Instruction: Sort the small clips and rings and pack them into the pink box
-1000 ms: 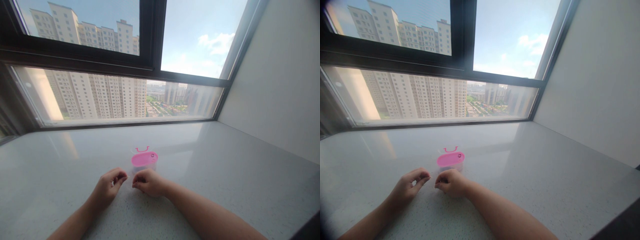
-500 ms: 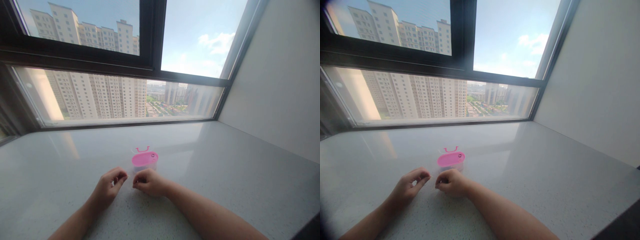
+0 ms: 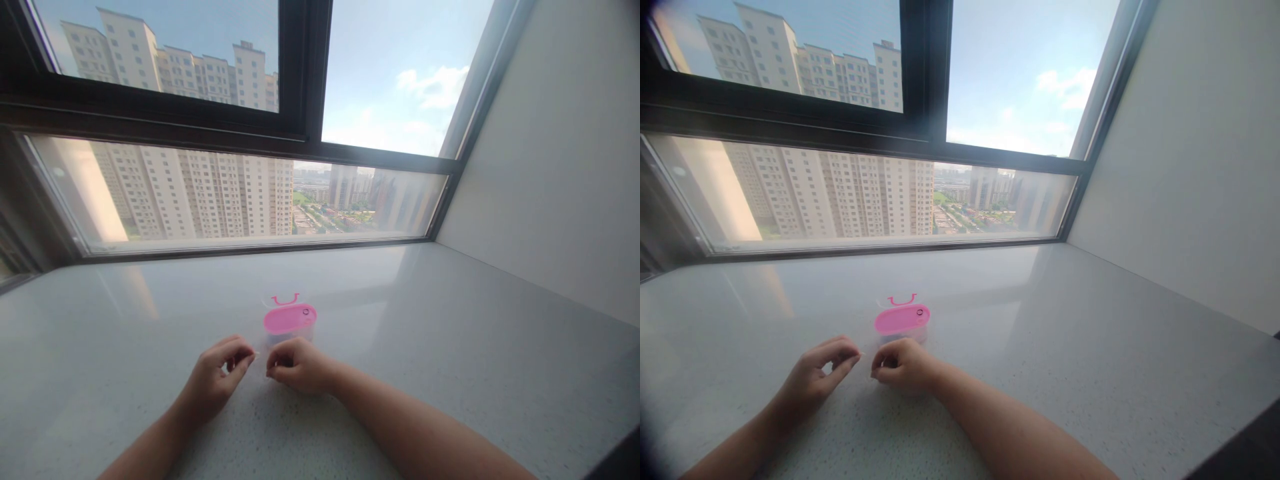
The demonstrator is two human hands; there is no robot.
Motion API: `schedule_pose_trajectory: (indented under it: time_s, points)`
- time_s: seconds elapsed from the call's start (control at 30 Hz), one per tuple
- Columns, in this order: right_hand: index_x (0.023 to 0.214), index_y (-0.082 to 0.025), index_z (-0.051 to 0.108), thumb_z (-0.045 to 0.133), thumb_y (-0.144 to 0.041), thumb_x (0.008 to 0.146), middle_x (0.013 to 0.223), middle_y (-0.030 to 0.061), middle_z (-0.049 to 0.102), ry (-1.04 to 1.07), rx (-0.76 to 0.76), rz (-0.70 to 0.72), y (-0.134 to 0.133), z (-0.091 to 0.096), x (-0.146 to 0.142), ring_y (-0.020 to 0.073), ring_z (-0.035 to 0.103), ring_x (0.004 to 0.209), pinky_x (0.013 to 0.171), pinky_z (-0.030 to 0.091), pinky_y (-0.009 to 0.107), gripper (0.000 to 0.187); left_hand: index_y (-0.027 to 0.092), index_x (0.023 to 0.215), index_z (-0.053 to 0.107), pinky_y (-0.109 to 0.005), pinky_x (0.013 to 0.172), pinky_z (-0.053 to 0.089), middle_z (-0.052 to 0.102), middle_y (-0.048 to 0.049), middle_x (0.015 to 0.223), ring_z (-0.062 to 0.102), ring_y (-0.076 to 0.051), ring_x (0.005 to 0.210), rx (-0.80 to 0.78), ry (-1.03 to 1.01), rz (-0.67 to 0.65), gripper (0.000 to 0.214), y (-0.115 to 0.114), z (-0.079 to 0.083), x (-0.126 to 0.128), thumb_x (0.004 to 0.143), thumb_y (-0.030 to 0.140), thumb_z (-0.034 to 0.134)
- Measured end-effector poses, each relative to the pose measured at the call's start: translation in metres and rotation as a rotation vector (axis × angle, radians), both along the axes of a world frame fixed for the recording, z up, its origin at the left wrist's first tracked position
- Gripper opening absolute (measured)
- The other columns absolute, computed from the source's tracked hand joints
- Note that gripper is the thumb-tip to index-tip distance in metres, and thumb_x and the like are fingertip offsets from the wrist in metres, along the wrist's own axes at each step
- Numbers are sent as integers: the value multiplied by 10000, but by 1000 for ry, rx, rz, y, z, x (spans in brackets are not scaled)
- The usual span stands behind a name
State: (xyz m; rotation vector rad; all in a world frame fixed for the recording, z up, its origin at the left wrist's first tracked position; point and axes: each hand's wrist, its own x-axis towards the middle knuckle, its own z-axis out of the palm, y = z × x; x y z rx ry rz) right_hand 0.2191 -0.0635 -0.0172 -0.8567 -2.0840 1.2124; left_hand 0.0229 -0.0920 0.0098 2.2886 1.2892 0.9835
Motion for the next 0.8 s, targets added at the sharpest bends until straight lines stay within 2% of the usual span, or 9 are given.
schedule_pose_trajectory:
  time_s: [0.33, 0.8]
  points:
    - [754, -112, 651, 555, -138, 695, 519, -52, 413, -3, -3, 11, 2, -3, 1, 48, 325, 480, 440, 250, 169, 116, 177, 680, 556, -218, 588, 401, 519, -1, 665, 502, -131, 635, 7, -10, 6, 180, 1, 1, 0, 820, 231, 457]
    - [758, -118, 661, 539, -113, 678, 566, -36, 467, -29, 31, 4, 2, -2, -1, 58, 374, 520, 463, 285, 160, 146, 179, 656, 551, -217, 582, 408, 523, 0, 652, 502, -132, 617, 36, -9, 18, 170, 0, 1, -1, 799, 206, 463]
